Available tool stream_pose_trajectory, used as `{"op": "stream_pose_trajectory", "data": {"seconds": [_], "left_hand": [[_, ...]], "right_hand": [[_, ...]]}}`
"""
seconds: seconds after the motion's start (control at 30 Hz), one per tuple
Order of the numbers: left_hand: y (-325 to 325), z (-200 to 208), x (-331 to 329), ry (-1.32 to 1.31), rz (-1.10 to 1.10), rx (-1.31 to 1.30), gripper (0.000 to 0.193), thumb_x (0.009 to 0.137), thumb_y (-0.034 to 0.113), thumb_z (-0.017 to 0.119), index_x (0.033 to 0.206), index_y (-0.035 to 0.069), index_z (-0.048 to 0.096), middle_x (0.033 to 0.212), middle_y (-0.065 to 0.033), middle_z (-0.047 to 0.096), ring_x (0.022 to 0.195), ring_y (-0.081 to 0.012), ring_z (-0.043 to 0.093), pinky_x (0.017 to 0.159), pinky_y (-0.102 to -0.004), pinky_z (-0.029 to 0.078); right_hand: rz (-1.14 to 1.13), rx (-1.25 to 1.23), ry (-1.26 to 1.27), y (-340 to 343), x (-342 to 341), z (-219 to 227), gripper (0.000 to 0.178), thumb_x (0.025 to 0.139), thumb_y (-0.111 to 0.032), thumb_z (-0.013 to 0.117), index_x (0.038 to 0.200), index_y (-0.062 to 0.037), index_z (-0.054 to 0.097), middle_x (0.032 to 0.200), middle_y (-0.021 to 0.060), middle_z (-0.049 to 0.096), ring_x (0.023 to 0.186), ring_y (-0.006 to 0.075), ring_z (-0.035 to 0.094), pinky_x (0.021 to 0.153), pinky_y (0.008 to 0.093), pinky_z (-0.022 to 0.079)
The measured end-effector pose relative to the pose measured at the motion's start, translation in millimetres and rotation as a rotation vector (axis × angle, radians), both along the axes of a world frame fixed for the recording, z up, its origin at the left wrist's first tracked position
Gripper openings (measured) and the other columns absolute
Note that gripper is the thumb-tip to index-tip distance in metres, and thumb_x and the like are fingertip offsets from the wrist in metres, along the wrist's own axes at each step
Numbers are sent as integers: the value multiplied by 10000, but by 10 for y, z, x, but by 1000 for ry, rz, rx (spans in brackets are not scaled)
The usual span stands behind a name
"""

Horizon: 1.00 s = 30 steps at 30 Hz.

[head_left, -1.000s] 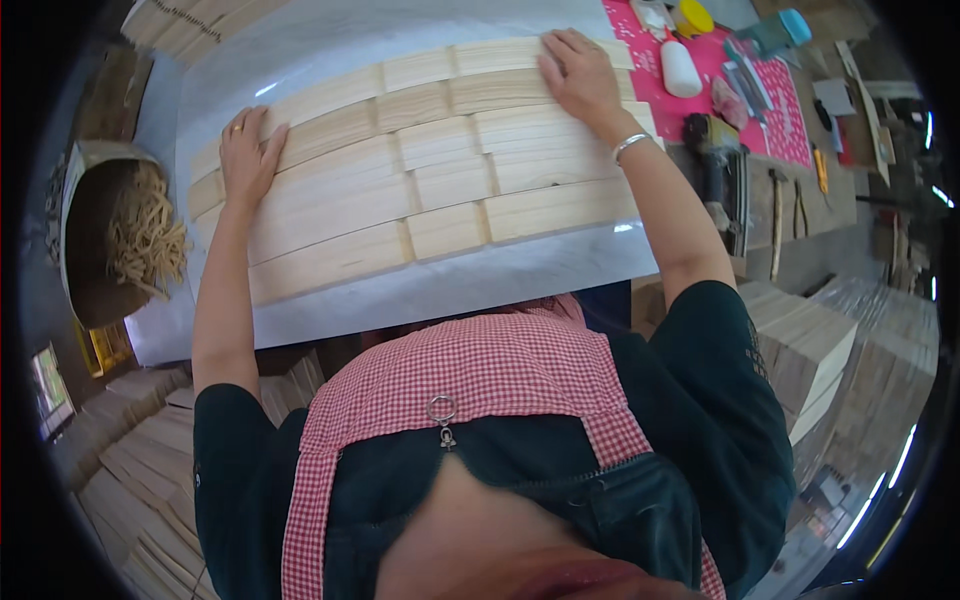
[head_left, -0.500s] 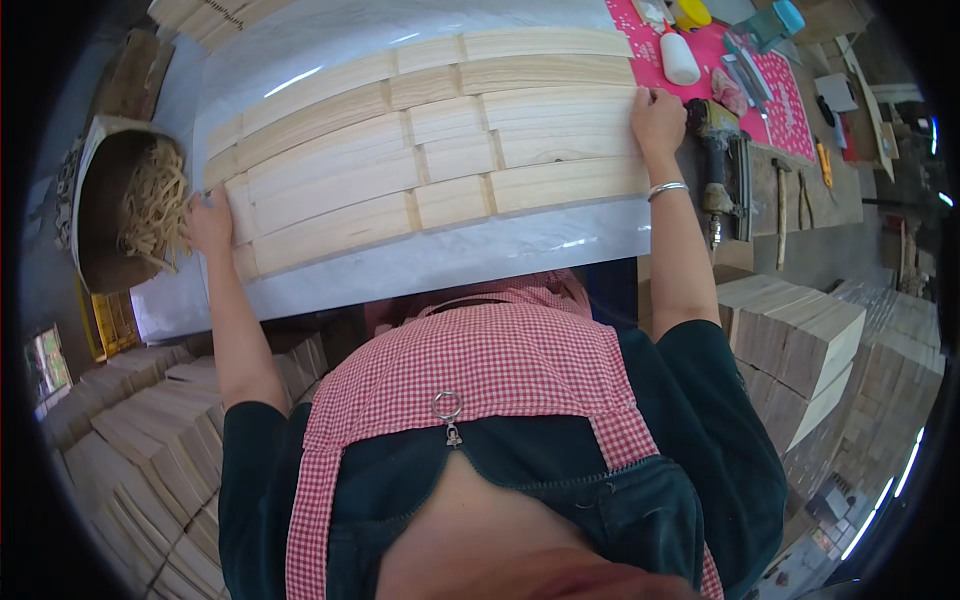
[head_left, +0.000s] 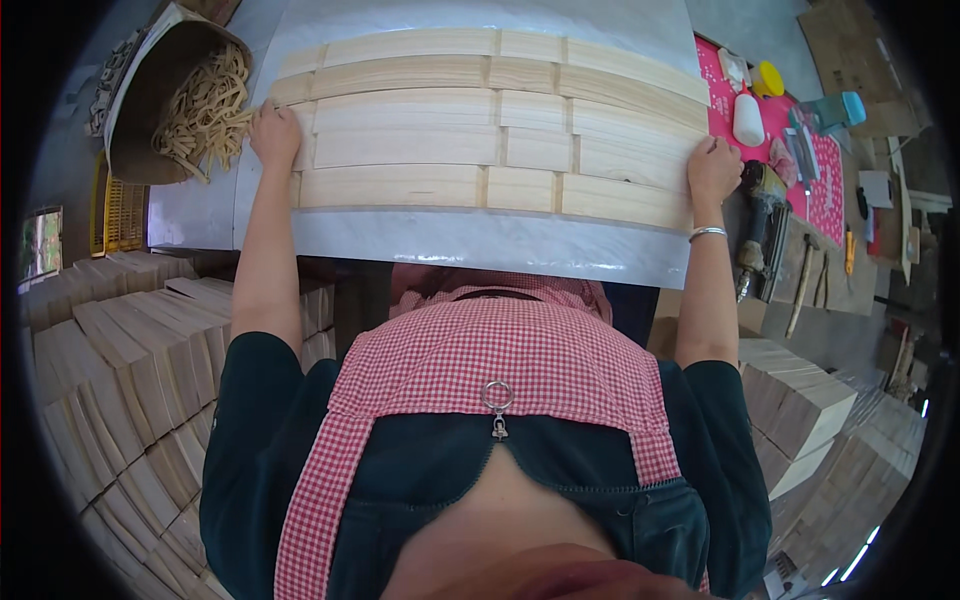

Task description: Assembling wooden box frames using wooden planks, glue, and a staple gun.

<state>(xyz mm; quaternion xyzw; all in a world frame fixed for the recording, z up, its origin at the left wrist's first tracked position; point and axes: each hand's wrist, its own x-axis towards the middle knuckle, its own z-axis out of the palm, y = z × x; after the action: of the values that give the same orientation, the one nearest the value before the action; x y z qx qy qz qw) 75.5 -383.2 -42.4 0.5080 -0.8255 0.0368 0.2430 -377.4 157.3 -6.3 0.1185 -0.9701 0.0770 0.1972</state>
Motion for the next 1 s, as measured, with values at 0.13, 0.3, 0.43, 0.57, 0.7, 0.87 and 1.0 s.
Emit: {"op": "stream_pose_trajectory", "data": {"seconds": [0.13,0.3,0.43,0.57,0.7,0.87,1.0], "left_hand": [[-84,-22,87,-64,-53,14,429,942,282,510,1250,14,644,1257,-229,649,1103,-448,599,967,-499,476],[42,63,-22,-98,-71,57,467,960,321,516,1292,13,631,1324,-227,623,1148,-439,586,993,-498,465],[-35,114,-176,-44,-32,66,497,971,363,522,1314,17,626,1356,-225,612,1176,-430,577,1016,-488,452],[-265,8,-251,4,-52,-32,520,976,399,530,1322,23,626,1364,-223,615,1193,-423,573,1039,-472,438],[-334,-26,-283,-76,-100,30,535,977,415,536,1339,30,623,1399,-210,598,1207,-418,566,1048,-456,429],[-336,-16,-239,-74,-133,10,543,980,428,530,1340,33,623,1366,-190,627,1204,-400,570,1048,-445,428],[-344,3,-284,-107,-138,-31,536,982,431,525,1328,35,630,1323,-173,656,1181,-383,588,1047,-441,426]], "right_hand": [[9,6,0,-101,60,18,360,963,-329,520,1095,-77,740,1100,194,682,985,434,631,854,528,517],[-14,36,-47,-99,95,174,353,964,-323,529,1105,-68,728,1120,197,673,1001,432,628,874,516,511],[10,-2,-78,-158,-72,231,356,964,-321,534,1113,-56,718,1127,201,668,1006,438,628,883,511,510],[101,-172,-56,-288,-396,139,369,965,-321,534,1125,-39,710,1131,206,667,1010,443,628,889,506,510],[147,-205,-66,-364,-495,-51,382,967,-321,527,1114,-17,706,1125,220,672,1004,444,633,896,499,512],[170,-164,-42,-373,-504,-51,381,969,-309,521,1117,-9,704,1100,233,683,989,435,639,896,493,514],[168,-135,-67,-417,-527,61,382,967,-306,522,1122,-8,705,1072,239,689,979,442,639,890,498,516]]}}
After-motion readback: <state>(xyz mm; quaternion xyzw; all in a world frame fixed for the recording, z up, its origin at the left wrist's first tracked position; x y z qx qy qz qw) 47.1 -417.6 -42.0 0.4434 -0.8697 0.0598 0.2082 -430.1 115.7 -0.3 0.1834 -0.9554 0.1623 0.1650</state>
